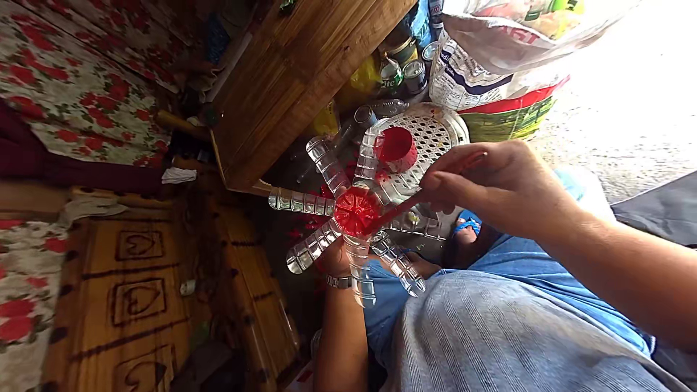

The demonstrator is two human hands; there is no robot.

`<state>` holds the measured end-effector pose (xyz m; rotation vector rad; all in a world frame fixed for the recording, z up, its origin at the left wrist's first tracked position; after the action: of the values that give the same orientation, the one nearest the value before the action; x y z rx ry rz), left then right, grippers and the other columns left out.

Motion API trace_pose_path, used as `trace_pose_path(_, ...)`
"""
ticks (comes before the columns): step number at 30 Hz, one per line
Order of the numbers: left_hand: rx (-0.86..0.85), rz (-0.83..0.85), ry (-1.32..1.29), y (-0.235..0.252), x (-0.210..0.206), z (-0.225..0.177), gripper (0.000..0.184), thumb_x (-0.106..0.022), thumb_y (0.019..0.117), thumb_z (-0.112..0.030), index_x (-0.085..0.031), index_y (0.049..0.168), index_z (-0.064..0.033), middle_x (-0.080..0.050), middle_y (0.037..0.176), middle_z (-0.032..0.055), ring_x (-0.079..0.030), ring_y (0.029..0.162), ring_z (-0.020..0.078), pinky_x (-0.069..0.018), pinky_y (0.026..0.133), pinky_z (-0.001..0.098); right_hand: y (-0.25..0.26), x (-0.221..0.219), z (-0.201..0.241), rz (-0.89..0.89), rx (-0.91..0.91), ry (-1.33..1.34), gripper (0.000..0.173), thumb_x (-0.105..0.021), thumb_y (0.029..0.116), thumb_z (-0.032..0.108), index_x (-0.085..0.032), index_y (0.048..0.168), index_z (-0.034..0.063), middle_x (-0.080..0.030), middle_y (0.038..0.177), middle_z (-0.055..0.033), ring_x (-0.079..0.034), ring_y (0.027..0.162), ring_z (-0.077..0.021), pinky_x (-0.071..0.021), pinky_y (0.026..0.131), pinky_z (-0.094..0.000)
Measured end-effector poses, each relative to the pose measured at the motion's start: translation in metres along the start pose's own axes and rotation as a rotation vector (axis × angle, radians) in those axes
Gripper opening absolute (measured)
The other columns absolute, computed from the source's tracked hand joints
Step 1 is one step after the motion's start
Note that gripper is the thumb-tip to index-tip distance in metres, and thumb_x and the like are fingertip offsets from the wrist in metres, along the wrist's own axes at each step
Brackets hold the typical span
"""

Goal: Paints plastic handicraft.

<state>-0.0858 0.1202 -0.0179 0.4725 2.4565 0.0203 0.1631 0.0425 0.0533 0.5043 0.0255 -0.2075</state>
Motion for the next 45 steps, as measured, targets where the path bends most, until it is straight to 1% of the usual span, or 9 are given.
trace_pose_path(8,-0.099,-0.014,0.099,-0.002,-0.002,-0.007,0.009,-0.075,0.0869,-0.020,-0.075,0.095,-0.0155,-0.077,0.091,-0.0009,-0.073,0.089,0.0067,-0.0599,0.082,0.0263,0.005,0.003,0.009,-0.036,0.091,-0.038,0.008,-0.063,0.0989,0.012,-0.070,0.100,0.0081,-0.072,0.081,0.0064,-0.070,0.068,-0.0032,-0.0622,0.062,-0.0205)
trace_pose_path(13,0.073,0.044,-0.004,0.001,0.000,-0.004,0.021,-0.080,0.0838,-0.026,-0.075,0.100,-0.0132,-0.076,0.097,0.0048,-0.073,0.093,0.0133,-0.0605,0.084,0.0309,0.004,-0.002,0.002,0.016,0.063,-0.060,0.007,-0.065,0.0963,0.012,-0.071,0.096,0.0085,-0.070,0.074,0.0075,-0.065,0.061,0.0000,-0.0583,0.054,-0.0177)
trace_pose_path(18,-0.059,-0.016,0.099,-0.002,-0.003,-0.007,0.008,-0.071,0.0916,-0.022,-0.071,0.097,-0.0164,-0.075,0.092,-0.0026,-0.071,0.090,0.0047,-0.0591,0.083,0.0251,0.004,0.004,0.012,-0.017,0.178,-0.119,0.008,-0.065,0.0966,0.012,-0.070,0.098,0.0076,-0.071,0.082,0.0085,-0.068,0.071,0.0008,-0.0611,0.064,-0.0170)
trace_pose_path(24,0.023,-0.020,0.025,0.000,-0.011,-0.006,0.012,-0.077,0.0848,-0.024,-0.073,0.092,-0.0150,-0.076,0.088,0.0007,-0.073,0.086,0.0085,-0.0608,0.079,0.0272,0.005,-0.002,0.004,0.024,0.134,-0.118,0.007,-0.066,0.0944,0.011,-0.071,0.095,0.0071,-0.070,0.078,0.0078,-0.066,0.066,0.0024,-0.0594,0.060,-0.0158)
trace_pose_path(30,0.086,-0.009,0.047,0.003,-0.007,-0.007,0.009,-0.071,0.0890,-0.021,-0.072,0.095,-0.0150,-0.074,0.090,0.0009,-0.072,0.087,0.0089,-0.0602,0.080,0.0282,0.008,0.008,0.012,0.014,0.222,-0.172,0.007,-0.065,0.0925,0.012,-0.071,0.094,0.0070,-0.070,0.082,0.0079,-0.066,0.070,0.0026,-0.0599,0.064,-0.0161)
trace_pose_path(34,0.092,-0.033,0.050,0.005,-0.010,-0.003,0.025,-0.081,0.0825,-0.031,-0.071,0.098,-0.0150,-0.074,0.090,0.0005,-0.072,0.087,0.0092,-0.0606,0.079,0.0287,0.011,0.003,0.006,0.086,0.231,-0.204,0.007,-0.066,0.0896,0.011,-0.072,0.090,0.0063,-0.069,0.079,0.0066,-0.064,0.068,0.0041,-0.0578,0.061,-0.0141)
trace_pose_path(40,0.118,-0.076,0.141,0.002,-0.013,-0.008,0.014,-0.051,0.1028,-0.019,-0.061,0.109,-0.0113,-0.069,0.095,-0.0020,-0.068,0.093,0.0051,-0.0576,0.085,0.0246,0.011,0.008,0.013,0.092,0.327,-0.197,0.007,-0.067,0.0900,0.010,-0.072,0.091,0.0045,-0.070,0.085,0.0048,-0.064,0.074,0.0030,-0.0568,0.065,-0.0136)
trace_pose_path(43,0.191,-0.095,0.113,0.002,-0.008,-0.003,0.017,-0.050,0.1043,-0.024,-0.060,0.109,-0.0119,-0.070,0.095,-0.0007,-0.068,0.092,0.0069,-0.0587,0.082,0.0262,0.011,0.005,0.008,0.158,0.319,-0.249,0.010,-0.067,0.0900,0.014,-0.073,0.089,0.0062,-0.069,0.081,0.0059,-0.063,0.071,0.0043,-0.0566,0.063,-0.0128)
trace_pose_path(45,0.183,-0.066,0.084,0.005,0.000,0.004,0.029,-0.071,0.0912,-0.033,-0.065,0.109,-0.0118,-0.072,0.097,0.0020,-0.070,0.094,0.0111,-0.0589,0.084,0.0312,0.012,0.003,0.005,0.150,0.327,-0.241,0.011,-0.066,0.0910,0.013,-0.073,0.090,0.0049,-0.069,0.082,0.0052,-0.063,0.071,0.0040,-0.0568,0.063,-0.0130)
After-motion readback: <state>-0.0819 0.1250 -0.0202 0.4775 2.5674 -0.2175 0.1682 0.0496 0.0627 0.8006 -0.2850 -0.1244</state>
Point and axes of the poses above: each hand's wrist, its own y-axis towards the middle knuckle, its own x-axis out of the back of the hand, z = x × y, the point moved 2 cm from there along y, towards the middle knuckle
